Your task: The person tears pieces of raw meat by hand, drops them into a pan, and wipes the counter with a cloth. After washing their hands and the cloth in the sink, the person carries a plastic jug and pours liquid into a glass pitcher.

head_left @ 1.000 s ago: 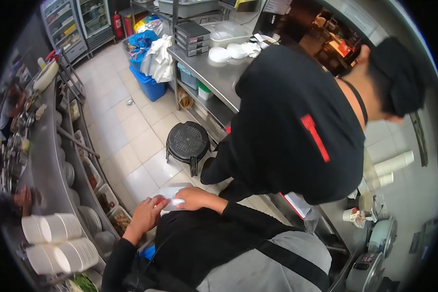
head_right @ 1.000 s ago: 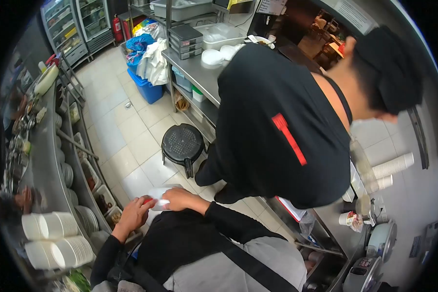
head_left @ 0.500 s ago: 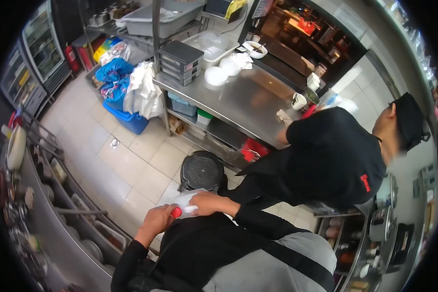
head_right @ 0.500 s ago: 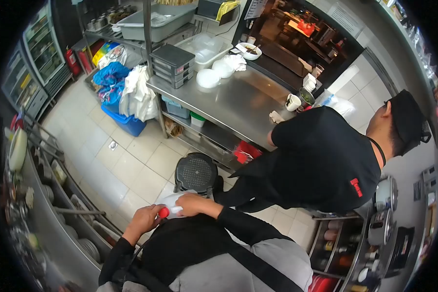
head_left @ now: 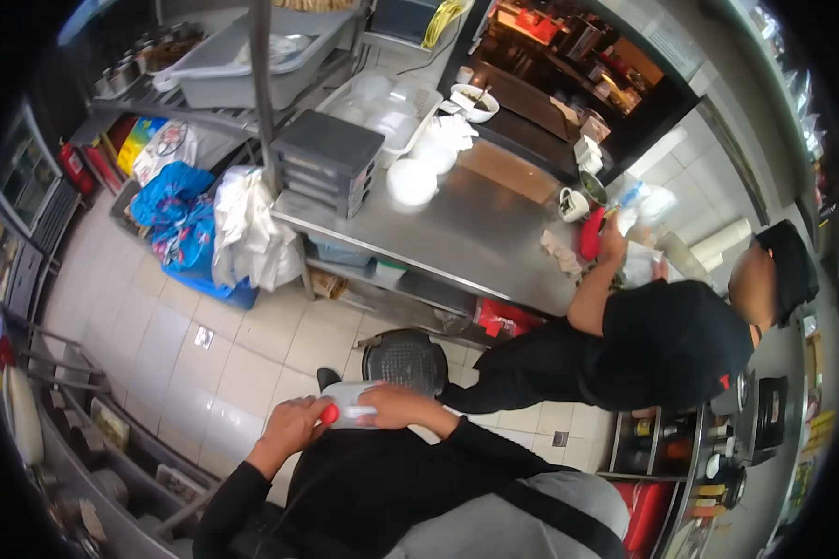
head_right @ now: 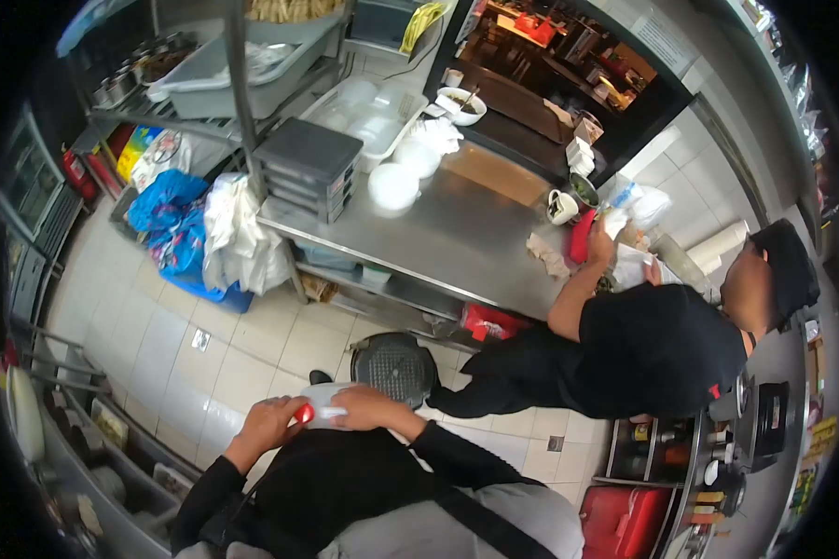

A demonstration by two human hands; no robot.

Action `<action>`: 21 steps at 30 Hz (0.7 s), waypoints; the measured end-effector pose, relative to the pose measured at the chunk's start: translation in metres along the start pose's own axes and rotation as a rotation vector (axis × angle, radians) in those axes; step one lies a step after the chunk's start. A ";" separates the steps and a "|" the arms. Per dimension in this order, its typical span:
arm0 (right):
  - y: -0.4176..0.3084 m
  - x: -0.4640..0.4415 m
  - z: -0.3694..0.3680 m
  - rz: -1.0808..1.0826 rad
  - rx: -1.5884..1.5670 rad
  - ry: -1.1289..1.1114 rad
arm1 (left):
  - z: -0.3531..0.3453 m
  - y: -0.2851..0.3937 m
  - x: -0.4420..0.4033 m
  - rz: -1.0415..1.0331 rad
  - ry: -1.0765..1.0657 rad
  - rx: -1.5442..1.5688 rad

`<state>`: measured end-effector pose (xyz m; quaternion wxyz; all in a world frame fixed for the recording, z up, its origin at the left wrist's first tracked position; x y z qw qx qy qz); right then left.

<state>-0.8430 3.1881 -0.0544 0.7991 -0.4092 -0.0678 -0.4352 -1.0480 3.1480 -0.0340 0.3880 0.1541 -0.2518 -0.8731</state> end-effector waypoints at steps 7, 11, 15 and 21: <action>-0.023 -0.105 0.068 0.036 0.025 0.009 | 0.061 -0.095 -0.043 0.022 -0.102 -0.031; -0.007 -0.138 0.089 -0.062 0.028 0.024 | 0.075 -0.147 -0.084 -0.063 -0.070 0.043; 0.008 -0.146 0.098 -0.167 -0.042 0.160 | 0.077 -0.187 -0.138 -0.171 -0.220 0.075; 0.012 -0.159 0.101 -0.475 -0.085 0.261 | 0.083 -0.232 -0.203 -0.436 -0.355 0.115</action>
Point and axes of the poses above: each hand's wrist, its own x-axis away from the middle knuckle, its own z-axis out of the back of the hand, y = z × x, the point moved 4 cm from there along -x, towards the middle knuckle, and after that the axes turned 9 degrees about -z, right-handed, at the moved point
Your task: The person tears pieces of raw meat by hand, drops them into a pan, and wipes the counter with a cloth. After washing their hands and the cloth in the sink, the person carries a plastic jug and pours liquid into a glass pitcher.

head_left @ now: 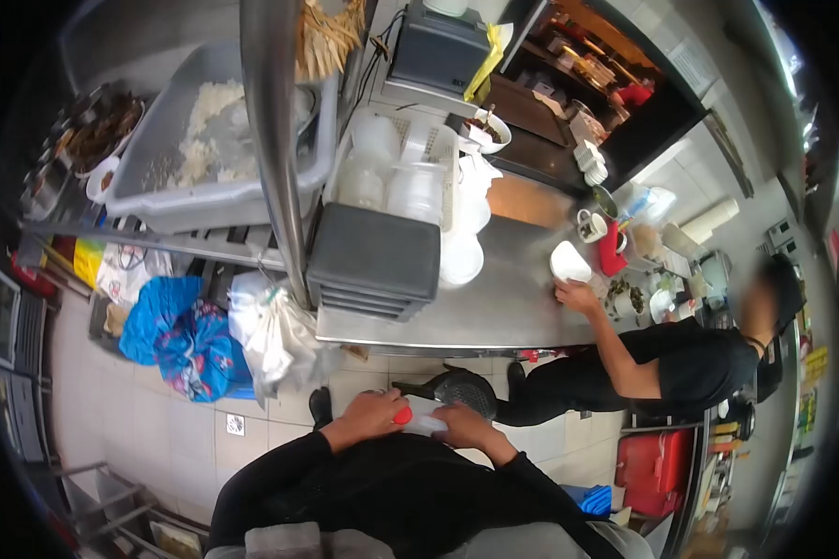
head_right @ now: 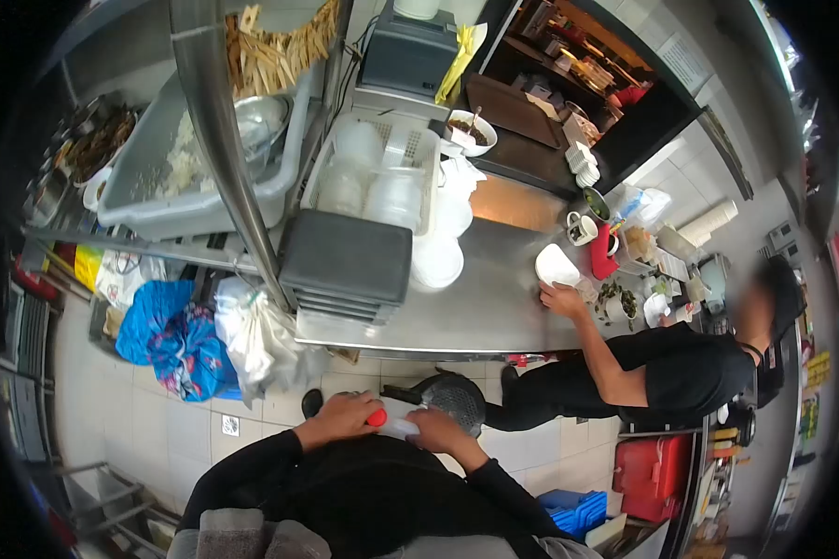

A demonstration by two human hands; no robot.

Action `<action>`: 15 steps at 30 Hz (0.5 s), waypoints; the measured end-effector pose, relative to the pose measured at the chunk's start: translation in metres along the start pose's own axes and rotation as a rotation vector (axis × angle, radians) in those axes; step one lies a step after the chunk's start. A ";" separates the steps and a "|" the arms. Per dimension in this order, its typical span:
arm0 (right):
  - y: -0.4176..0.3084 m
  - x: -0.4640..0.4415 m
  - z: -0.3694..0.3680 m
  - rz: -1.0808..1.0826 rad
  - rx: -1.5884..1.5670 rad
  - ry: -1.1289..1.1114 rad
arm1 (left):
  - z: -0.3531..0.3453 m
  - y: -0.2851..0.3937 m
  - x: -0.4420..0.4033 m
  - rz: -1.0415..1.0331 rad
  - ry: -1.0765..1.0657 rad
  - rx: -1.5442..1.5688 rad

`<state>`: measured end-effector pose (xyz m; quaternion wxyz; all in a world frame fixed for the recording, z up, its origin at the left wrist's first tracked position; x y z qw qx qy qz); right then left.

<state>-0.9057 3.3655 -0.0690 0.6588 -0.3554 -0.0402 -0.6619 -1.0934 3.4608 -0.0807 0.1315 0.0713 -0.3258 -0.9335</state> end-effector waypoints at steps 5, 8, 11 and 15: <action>-0.031 -0.010 0.008 -0.108 -0.006 0.049 | 0.028 -0.028 -0.006 -0.210 -0.017 0.067; -0.041 -0.012 0.001 -0.158 -0.038 0.120 | 0.041 -0.039 -0.006 -0.262 -0.081 0.047; -0.054 -0.011 0.002 -0.172 -0.060 0.170 | 0.041 -0.050 -0.005 -0.325 -0.090 0.041; -0.064 -0.013 0.001 -0.243 -0.090 0.154 | 0.042 -0.059 -0.003 -0.368 -0.074 0.078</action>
Point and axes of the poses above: each hand's wrist, its own x-axis away from the middle knuckle, its own z-axis out of the back of the hand, y = z × x, the point moved 4 cm from there along -x, towards the middle knuckle, and after that the axes turned 9 degrees about -z, right-handed, at the moved point
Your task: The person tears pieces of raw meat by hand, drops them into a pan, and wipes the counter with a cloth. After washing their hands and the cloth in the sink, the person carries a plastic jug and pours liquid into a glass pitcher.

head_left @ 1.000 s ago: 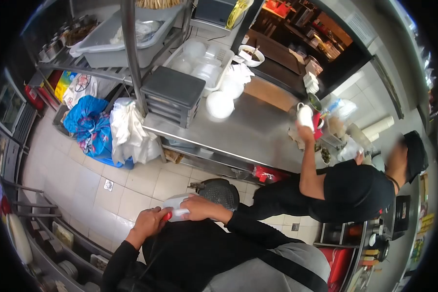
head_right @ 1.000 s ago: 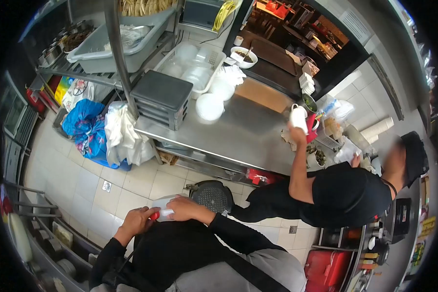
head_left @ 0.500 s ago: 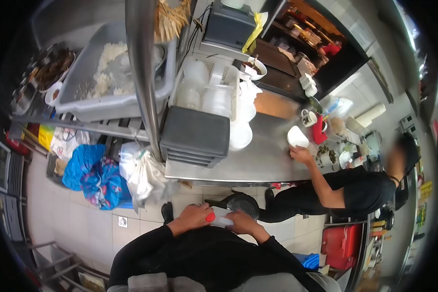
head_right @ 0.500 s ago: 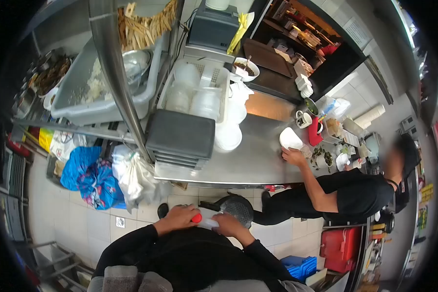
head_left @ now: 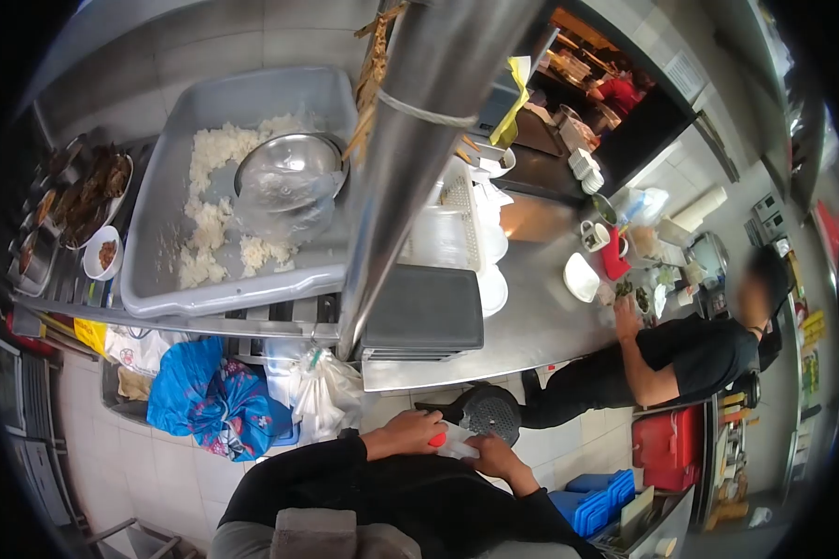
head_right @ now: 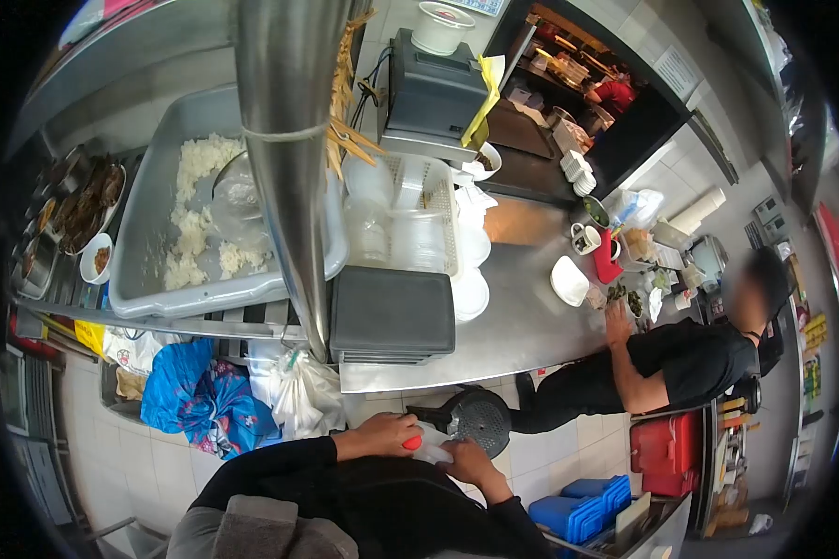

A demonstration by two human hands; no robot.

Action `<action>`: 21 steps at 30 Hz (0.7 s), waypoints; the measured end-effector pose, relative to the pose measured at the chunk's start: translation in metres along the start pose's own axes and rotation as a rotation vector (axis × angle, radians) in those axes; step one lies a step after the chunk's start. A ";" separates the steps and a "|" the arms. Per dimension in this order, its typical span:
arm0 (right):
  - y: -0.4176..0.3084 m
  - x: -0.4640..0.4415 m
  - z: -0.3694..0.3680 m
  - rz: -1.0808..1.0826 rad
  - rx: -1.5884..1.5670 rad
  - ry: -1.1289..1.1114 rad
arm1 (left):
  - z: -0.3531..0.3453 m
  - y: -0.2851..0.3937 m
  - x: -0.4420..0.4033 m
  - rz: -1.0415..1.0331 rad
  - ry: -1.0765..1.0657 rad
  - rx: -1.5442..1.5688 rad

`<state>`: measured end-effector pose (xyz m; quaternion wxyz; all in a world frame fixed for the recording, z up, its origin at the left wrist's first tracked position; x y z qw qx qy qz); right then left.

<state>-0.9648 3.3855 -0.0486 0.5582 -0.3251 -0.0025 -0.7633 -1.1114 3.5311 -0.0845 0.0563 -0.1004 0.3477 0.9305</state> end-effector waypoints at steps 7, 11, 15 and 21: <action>-0.006 -0.011 -0.007 -0.015 0.022 0.007 | -0.011 -0.016 0.009 -0.204 0.081 -0.012; -0.012 -0.016 -0.002 -0.055 -0.010 0.004 | 0.011 -0.014 0.016 -0.137 0.051 0.108; -0.018 -0.023 0.000 -0.058 -0.009 0.002 | 0.018 -0.018 0.019 -0.157 0.091 0.127; -0.022 -0.026 0.000 -0.038 0.031 0.024 | 0.011 -0.025 0.019 -0.095 0.034 0.139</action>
Point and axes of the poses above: each hand's wrist, its own x-axis away from the middle knuckle, its own z-axis out of the back of the hand, y = z × x, the point moved 4 cm from there along -x, towards the middle knuckle, and after that the axes turned 9 degrees about -z, right-handed, at the moved point
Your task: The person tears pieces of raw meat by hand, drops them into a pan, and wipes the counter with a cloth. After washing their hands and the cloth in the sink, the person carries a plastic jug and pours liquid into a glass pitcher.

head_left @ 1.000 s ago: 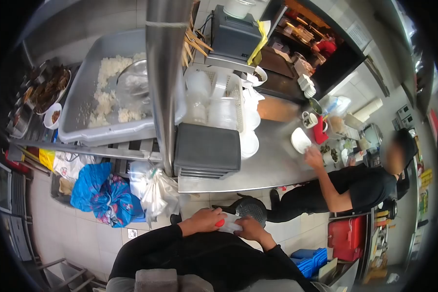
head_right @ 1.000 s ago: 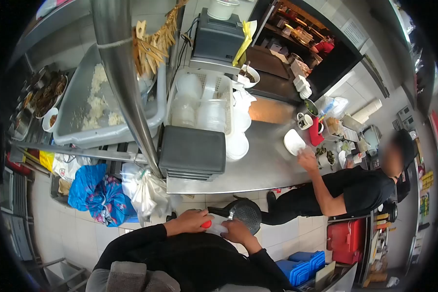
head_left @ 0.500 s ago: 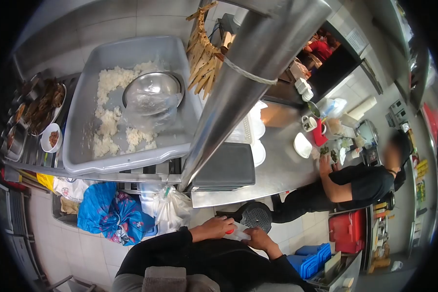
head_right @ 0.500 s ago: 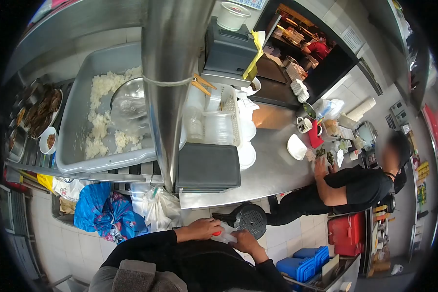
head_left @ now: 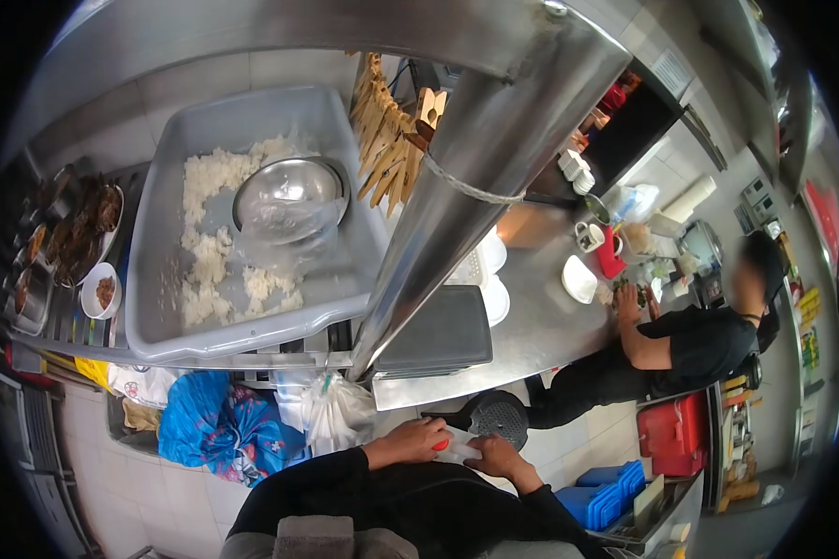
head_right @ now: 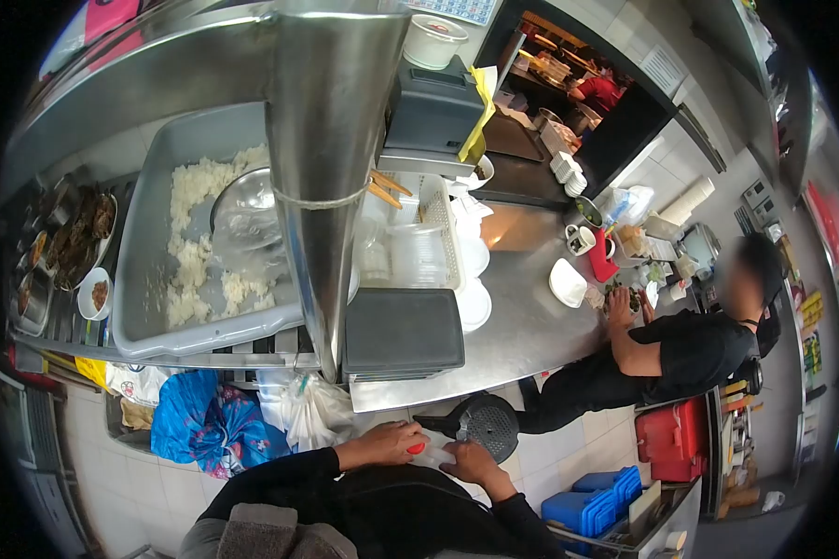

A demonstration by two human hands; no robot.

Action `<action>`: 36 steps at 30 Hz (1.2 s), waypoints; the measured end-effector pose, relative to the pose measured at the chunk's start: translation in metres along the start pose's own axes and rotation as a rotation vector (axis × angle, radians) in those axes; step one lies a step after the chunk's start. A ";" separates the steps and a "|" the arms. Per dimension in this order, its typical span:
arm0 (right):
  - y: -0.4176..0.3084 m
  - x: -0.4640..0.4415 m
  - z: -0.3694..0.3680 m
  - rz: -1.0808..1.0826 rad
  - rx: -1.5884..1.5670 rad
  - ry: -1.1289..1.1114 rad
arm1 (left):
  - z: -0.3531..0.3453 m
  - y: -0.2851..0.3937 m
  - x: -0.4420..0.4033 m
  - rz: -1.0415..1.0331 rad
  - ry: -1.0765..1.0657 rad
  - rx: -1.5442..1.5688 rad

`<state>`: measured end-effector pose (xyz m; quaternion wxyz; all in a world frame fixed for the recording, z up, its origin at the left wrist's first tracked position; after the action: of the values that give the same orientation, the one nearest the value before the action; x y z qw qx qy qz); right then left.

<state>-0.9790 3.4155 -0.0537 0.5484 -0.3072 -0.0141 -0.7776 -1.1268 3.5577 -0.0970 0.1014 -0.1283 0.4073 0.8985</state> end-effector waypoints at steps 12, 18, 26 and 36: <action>0.011 0.000 -0.012 0.004 -0.011 -0.007 | -0.004 -0.004 -0.005 -0.077 -0.158 0.071; 0.022 0.009 -0.020 -0.029 -0.038 0.011 | -0.003 0.003 -0.009 -0.024 -0.121 0.063; 0.021 0.019 -0.011 0.024 -0.081 0.038 | -0.005 0.002 -0.010 -0.053 -0.065 0.001; 0.002 0.012 0.023 -0.111 -0.079 0.019 | 0.024 -0.002 0.001 0.156 -0.012 0.089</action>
<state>-0.9696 3.4133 -0.0301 0.4920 -0.3198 0.0047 -0.8097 -1.1306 3.5777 -0.0836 0.0390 -0.0863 0.4551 0.8854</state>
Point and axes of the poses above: each hand's wrist, its own x-axis away from the middle knuckle, its own z-axis out of the back of the hand, y = z × x, the point moved 4 cm from there along -x, towards the middle knuckle, and after that the axes turned 9 degrees about -z, right-handed, at the moved point
